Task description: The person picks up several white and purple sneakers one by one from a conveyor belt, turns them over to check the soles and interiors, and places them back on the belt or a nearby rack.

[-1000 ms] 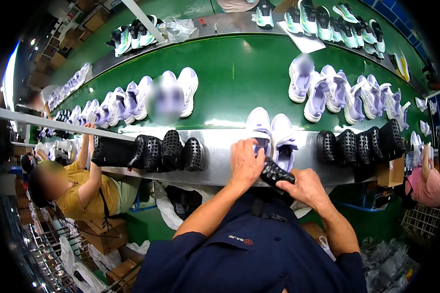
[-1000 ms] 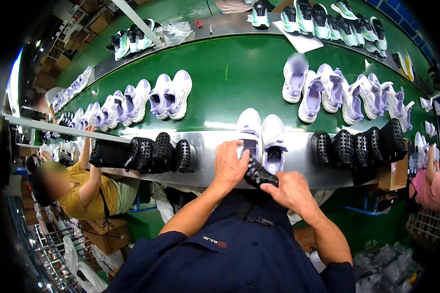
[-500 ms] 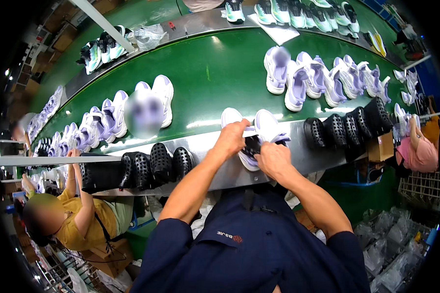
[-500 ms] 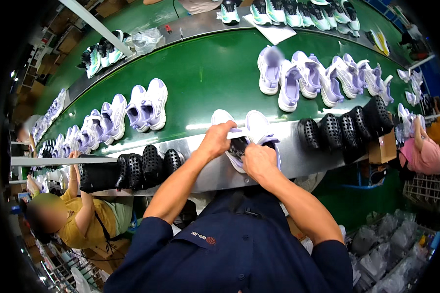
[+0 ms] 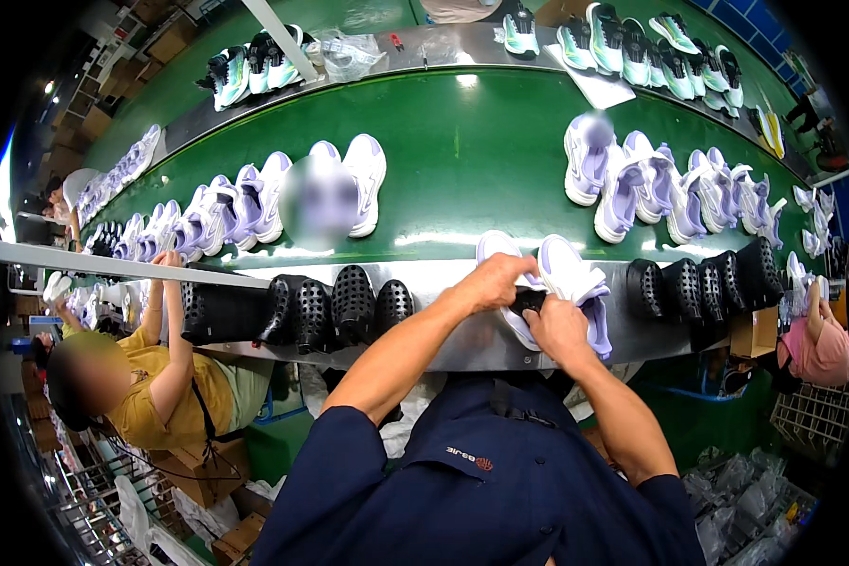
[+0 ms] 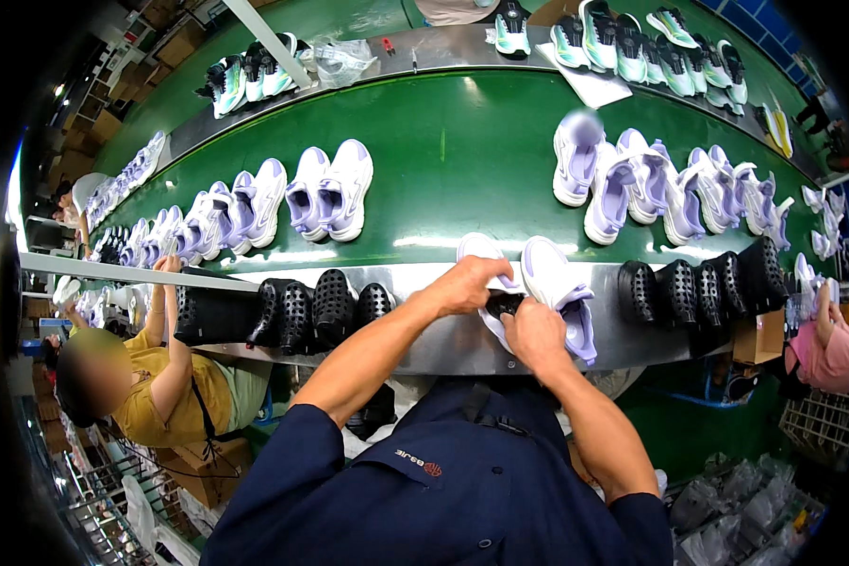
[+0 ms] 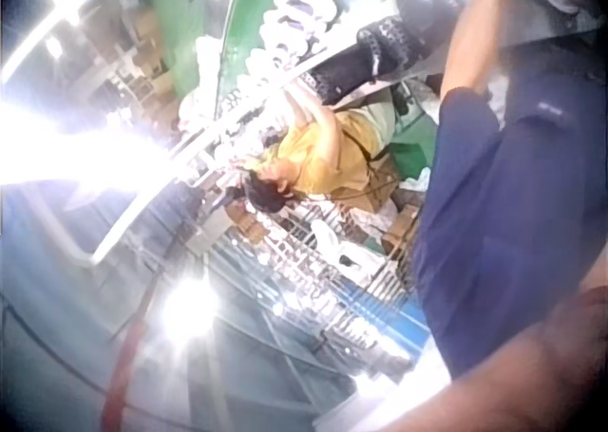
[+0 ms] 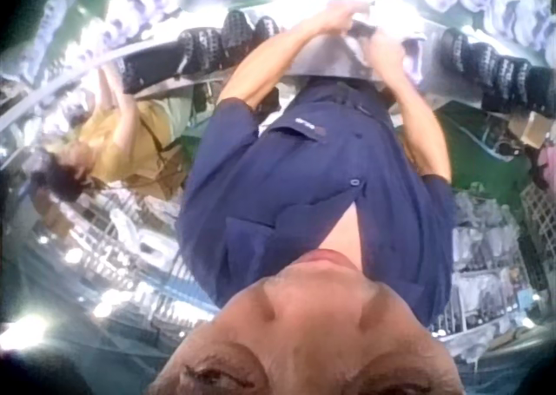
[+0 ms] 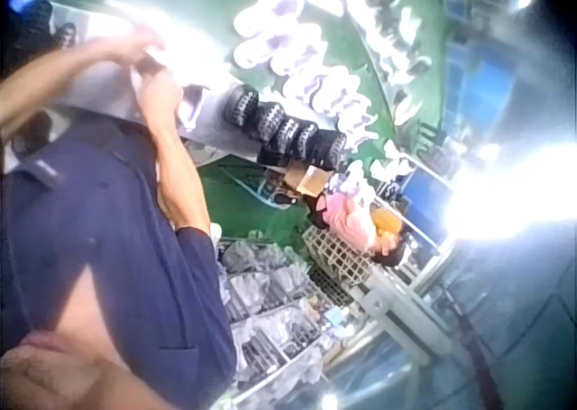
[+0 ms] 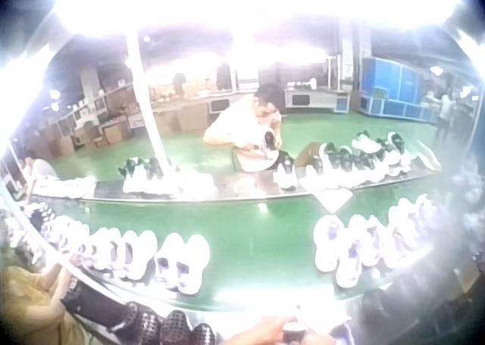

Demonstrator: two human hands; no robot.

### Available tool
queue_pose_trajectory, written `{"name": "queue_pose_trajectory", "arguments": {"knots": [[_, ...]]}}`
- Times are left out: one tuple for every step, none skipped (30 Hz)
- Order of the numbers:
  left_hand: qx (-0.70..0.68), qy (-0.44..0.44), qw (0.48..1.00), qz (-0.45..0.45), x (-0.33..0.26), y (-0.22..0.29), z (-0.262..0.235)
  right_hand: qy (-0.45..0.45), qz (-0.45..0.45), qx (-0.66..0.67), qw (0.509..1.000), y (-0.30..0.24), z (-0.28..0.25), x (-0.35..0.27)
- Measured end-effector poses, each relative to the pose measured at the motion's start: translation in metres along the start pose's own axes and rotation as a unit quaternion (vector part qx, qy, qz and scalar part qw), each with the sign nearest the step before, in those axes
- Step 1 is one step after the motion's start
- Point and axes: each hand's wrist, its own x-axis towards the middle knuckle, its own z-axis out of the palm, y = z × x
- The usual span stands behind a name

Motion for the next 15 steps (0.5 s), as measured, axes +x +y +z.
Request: {"name": "queue_pose_trajectory", "arguments": {"knots": [[0.030, 0.063, 0.995, 0.067, 0.001, -0.009, -0.002, -0.075, 0.053, 0.106, 0.990, 0.014, -0.007, 0.003], [0.027, 0.072, 0.996, 0.052, -0.001, -0.020, -0.008, -0.146, 0.106, 0.211, 0.961, 0.024, -0.011, 0.004], [0.053, 0.048, 0.997, 0.033, -0.007, -0.024, -0.013, -0.212, 0.225, 0.286, 0.907, 0.005, -0.041, -0.005], [0.086, 0.025, 0.996, 0.020, -0.007, -0.016, -0.018, -0.192, 0.226, 0.263, 0.918, 0.003, -0.047, -0.012], [0.084, 0.004, 0.996, 0.015, -0.008, -0.009, -0.018, -0.184, 0.226, 0.249, 0.924, 0.001, -0.051, -0.017], [0.088, -0.016, 0.996, 0.012, -0.007, 0.000, -0.020, -0.174, 0.221, 0.239, 0.929, -0.001, -0.055, -0.018], [0.091, -0.036, 0.995, 0.008, -0.006, 0.005, -0.020, -0.154, 0.206, 0.219, 0.941, 0.003, -0.052, -0.016], [0.093, -0.040, 0.995, 0.020, -0.002, 0.007, -0.017, -0.134, 0.190, 0.198, 0.952, 0.010, -0.043, -0.013], [0.095, -0.042, 0.994, 0.029, 0.000, 0.010, -0.015, -0.116, 0.172, 0.177, 0.962, 0.009, -0.039, -0.011], [0.096, -0.044, 0.994, 0.037, 0.002, 0.012, -0.013, -0.119, 0.184, 0.196, 0.956, 0.008, -0.037, -0.010], [0.090, -0.055, 0.994, 0.006, 0.003, 0.012, -0.014, -0.121, 0.195, 0.215, 0.949, 0.005, -0.035, -0.008], [0.063, -0.022, 0.998, 0.007, 0.001, 0.009, -0.013, -0.123, 0.206, 0.235, 0.942, 0.002, -0.034, -0.008], [0.036, 0.013, 0.999, 0.008, -0.003, 0.004, -0.011, -0.126, 0.211, 0.253, 0.936, 0.007, -0.024, -0.006], [0.010, 0.047, 0.999, 0.009, -0.007, 0.000, -0.009, -0.157, 0.248, 0.339, 0.894, 0.009, -0.023, -0.006], [-0.099, 0.121, 0.984, -0.086, -0.010, 0.003, -0.003, -0.187, 0.284, 0.421, 0.841, 0.012, -0.022, -0.006]]}}
